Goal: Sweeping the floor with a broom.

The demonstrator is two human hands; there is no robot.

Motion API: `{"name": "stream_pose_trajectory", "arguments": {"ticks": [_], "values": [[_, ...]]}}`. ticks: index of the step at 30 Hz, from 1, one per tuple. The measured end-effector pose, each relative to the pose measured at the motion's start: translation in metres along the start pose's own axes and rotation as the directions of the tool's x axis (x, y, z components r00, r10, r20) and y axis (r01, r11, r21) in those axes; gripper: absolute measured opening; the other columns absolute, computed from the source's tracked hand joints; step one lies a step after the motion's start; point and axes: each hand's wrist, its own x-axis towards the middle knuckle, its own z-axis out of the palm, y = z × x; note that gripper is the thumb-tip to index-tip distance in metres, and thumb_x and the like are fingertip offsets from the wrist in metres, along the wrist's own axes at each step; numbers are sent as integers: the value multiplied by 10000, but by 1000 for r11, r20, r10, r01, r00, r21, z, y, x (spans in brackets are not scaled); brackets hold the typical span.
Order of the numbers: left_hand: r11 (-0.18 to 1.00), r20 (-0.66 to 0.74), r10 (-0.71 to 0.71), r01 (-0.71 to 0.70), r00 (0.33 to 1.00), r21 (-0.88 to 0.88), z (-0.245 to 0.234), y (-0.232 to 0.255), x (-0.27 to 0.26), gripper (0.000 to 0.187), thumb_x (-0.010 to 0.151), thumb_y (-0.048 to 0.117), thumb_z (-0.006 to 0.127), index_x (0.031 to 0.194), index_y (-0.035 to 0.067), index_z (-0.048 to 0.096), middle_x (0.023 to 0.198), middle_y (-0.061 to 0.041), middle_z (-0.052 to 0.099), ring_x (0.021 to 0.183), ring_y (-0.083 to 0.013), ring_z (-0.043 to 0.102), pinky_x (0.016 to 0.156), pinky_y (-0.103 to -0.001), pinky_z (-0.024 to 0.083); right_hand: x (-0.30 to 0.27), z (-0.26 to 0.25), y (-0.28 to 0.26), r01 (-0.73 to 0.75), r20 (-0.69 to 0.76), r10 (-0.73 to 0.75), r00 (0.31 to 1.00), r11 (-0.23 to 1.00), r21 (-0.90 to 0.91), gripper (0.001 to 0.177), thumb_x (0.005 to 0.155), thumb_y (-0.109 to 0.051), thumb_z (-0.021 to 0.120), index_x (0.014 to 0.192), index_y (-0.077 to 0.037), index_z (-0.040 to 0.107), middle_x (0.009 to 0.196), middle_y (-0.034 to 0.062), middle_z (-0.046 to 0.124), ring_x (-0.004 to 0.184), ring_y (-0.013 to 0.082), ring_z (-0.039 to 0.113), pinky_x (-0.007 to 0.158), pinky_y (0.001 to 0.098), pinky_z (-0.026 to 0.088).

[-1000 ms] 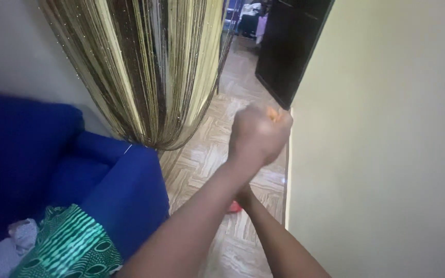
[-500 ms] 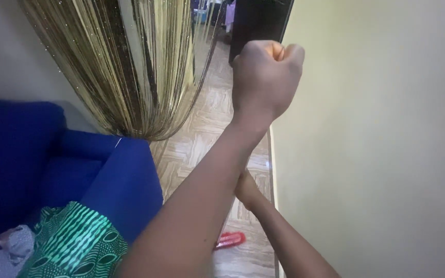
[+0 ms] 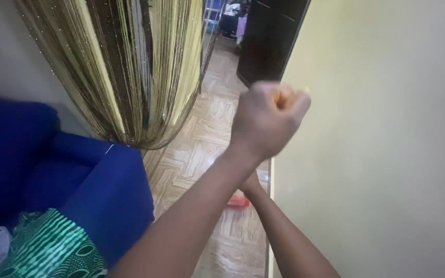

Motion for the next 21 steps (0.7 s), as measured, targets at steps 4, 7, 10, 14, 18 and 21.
{"name": "stream_pose_trajectory", "arguments": {"ticks": [4, 7, 10, 14, 18, 21], "values": [[997, 81, -28, 23, 996, 73, 30, -58, -20, 411, 865, 296, 646, 572, 22, 557, 525, -148, 539, 441, -199, 541, 482, -379, 441, 26, -38, 37, -515, 433, 310, 847, 682, 519, 633, 876, -378, 617, 1342, 42, 531, 1354, 212, 611, 1224, 299, 613, 1018, 378, 511], [987, 57, 26, -35, 998, 158, 48, -100, -36, 345, 840, 271, 675, 636, 5, 591, 628, -193, 596, 541, -243, 585, 533, -392, 490, 38, -71, 106, -224, 318, 33, 948, 777, 588, 477, 1018, -314, 596, 1326, 47, 544, 1276, 192, 618, 1177, 289, 614, 1015, 425, 513], [978, 150, -161, 138, 976, 154, 52, -115, -41, 359, 821, 276, 670, 602, 1, 595, 573, -195, 580, 461, -244, 565, 503, -402, 470, 42, -80, 149, 234, 47, -304, 952, 816, 528, 356, 1147, -242, 591, 1373, 24, 521, 1256, 140, 599, 1180, 257, 590, 1035, 471, 494], [958, 192, -271, 245, 943, 145, 47, -105, -28, 410, 855, 270, 643, 579, -9, 525, 516, -169, 514, 453, -219, 490, 479, -401, 442, 36, -77, 162, 149, 119, -198, 973, 933, 328, 507, 1022, -283, 637, 1439, -33, 492, 1383, 85, 569, 1294, 205, 542, 1118, 399, 440], [967, 189, -227, 197, 955, 162, 42, -84, -20, 416, 845, 245, 644, 558, -11, 485, 475, -123, 459, 415, -177, 435, 458, -378, 412, 17, -70, 139, 233, 305, -287, 908, 952, 199, 576, 942, -282, 739, 1406, 2, 549, 1396, 121, 606, 1314, 244, 564, 1126, 403, 449], [988, 192, -140, 125, 971, 88, 43, -78, -16, 438, 837, 232, 648, 535, -23, 460, 468, -112, 434, 424, -146, 420, 437, -366, 396, 10, -63, 116, 274, 149, -271, 951, 962, 4, 519, 967, -363, 650, 1350, -17, 590, 1308, 106, 653, 1218, 215, 610, 1030, 371, 492]]}}
